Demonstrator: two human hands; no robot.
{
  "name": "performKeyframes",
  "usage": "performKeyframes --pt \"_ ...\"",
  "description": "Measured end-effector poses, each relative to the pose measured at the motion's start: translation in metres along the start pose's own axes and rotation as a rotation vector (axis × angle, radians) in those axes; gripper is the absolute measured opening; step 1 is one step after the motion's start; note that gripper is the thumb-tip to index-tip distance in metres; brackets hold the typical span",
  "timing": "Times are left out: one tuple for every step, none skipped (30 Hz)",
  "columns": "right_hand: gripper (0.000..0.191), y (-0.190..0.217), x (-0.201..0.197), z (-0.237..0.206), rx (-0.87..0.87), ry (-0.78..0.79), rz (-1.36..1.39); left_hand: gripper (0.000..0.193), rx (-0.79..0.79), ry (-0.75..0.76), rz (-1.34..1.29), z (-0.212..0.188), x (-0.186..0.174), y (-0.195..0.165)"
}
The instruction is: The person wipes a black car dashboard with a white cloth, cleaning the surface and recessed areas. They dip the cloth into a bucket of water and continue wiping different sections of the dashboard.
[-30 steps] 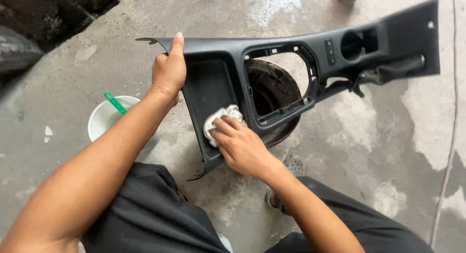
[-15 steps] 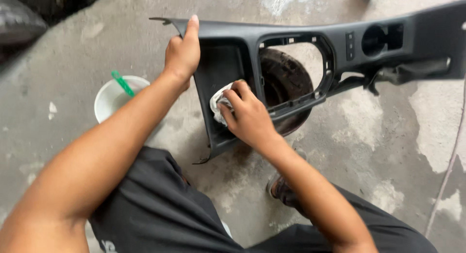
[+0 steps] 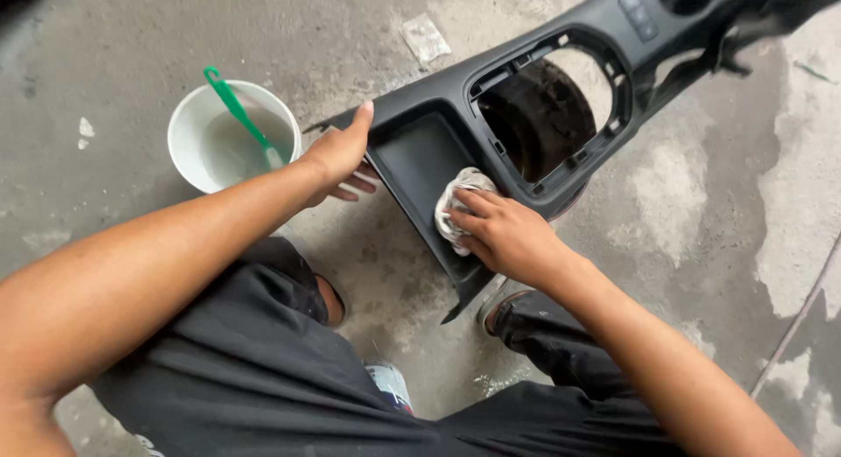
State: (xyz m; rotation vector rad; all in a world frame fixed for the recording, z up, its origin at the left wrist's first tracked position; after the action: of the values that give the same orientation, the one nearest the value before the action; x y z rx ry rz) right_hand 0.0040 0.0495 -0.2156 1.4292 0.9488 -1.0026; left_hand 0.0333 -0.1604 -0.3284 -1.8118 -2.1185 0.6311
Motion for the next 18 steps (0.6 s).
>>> performKeyframes --pt "0.042 -0.001 0.005 -0.006 -0.003 0.017 -0.03 0.092 -0.034 0.018 0.058 -0.003 0.002 0.009" --pt "0.044 -0.005 0.011 -0.013 0.001 0.065 -0.049 0.094 -0.065 0.035 0.119 -0.006 0.005 0.015" --pt "0.046 -0.009 0.017 -0.02 0.008 0.11 -0.069 0.096 -0.093 0.054 0.185 -0.009 0.008 0.021" --pt "0.048 -0.014 0.021 -0.027 0.017 0.153 -0.092 0.098 -0.121 0.082 0.281 -0.013 0.012 0.025" --pt "0.05 -0.02 0.022 -0.034 0.021 0.175 -0.116 0.101 -0.149 0.111 0.377 -0.018 0.017 0.027" --pt "0.052 -0.025 0.024 -0.043 0.027 0.201 -0.136 0.104 -0.18 0.146 0.472 -0.022 0.022 0.028" --pt "0.053 -0.029 0.026 -0.053 0.037 0.228 -0.152 0.105 -0.165 0.143 0.613 -0.026 0.025 0.024" --pt "0.055 -0.034 0.025 -0.062 0.059 0.227 -0.157 0.106 -0.144 0.141 0.756 -0.031 0.028 0.017" --pt "0.058 -0.04 0.023 -0.072 0.077 0.224 -0.17 0.107 -0.113 0.133 0.895 -0.036 0.031 0.01" --pt "0.06 -0.046 0.021 -0.08 0.093 0.221 -0.184 0.105 -0.08 0.099 0.982 -0.04 0.033 0.0" --pt "0.059 -0.051 0.022 -0.088 0.096 0.24 -0.178 0.103 -0.047 0.067 1.071 -0.045 0.034 -0.011" --pt "0.058 -0.055 0.022 -0.095 0.102 0.256 -0.171 0.101 -0.011 0.034 1.162 -0.05 0.036 -0.021" --pt "0.057 -0.058 0.022 -0.101 0.109 0.264 -0.168 0.097 0.056 -0.045 1.232 -0.055 0.035 -0.036" --pt "0.055 -0.059 0.024 -0.105 0.086 0.284 -0.201 0.092 0.136 -0.129 1.303 -0.06 0.036 -0.051" --pt "0.054 -0.058 0.026 -0.108 0.065 0.3 -0.247 0.088 0.231 -0.222 1.369 -0.065 0.037 -0.068" --pt "0.052 -0.058 0.028 -0.109 0.041 0.313 -0.308 0.086 0.321 -0.288 1.35 -0.069 0.04 -0.084" --pt "0.051 -0.057 0.028 -0.109 0.045 0.278 -0.296 0.083 0.412 -0.36 1.323 -0.073 0.044 -0.101" --pt "0.05 -0.054 0.028 -0.109 0.043 0.245 -0.279 0.081 0.497 -0.429 1.292 -0.075 0.05 -0.116"
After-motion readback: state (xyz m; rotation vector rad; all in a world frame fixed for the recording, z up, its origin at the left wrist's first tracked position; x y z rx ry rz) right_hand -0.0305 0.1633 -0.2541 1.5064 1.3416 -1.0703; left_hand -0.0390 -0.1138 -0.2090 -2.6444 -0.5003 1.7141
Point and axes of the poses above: each hand's wrist, its own z-axis towards the middle knuckle, its own x-axis out of the palm, y = z × x, the point moved 8 cm from there along z, towards the middle knuckle, and after that the axes turned 9 degrees about -x, right-handed, at the moved point
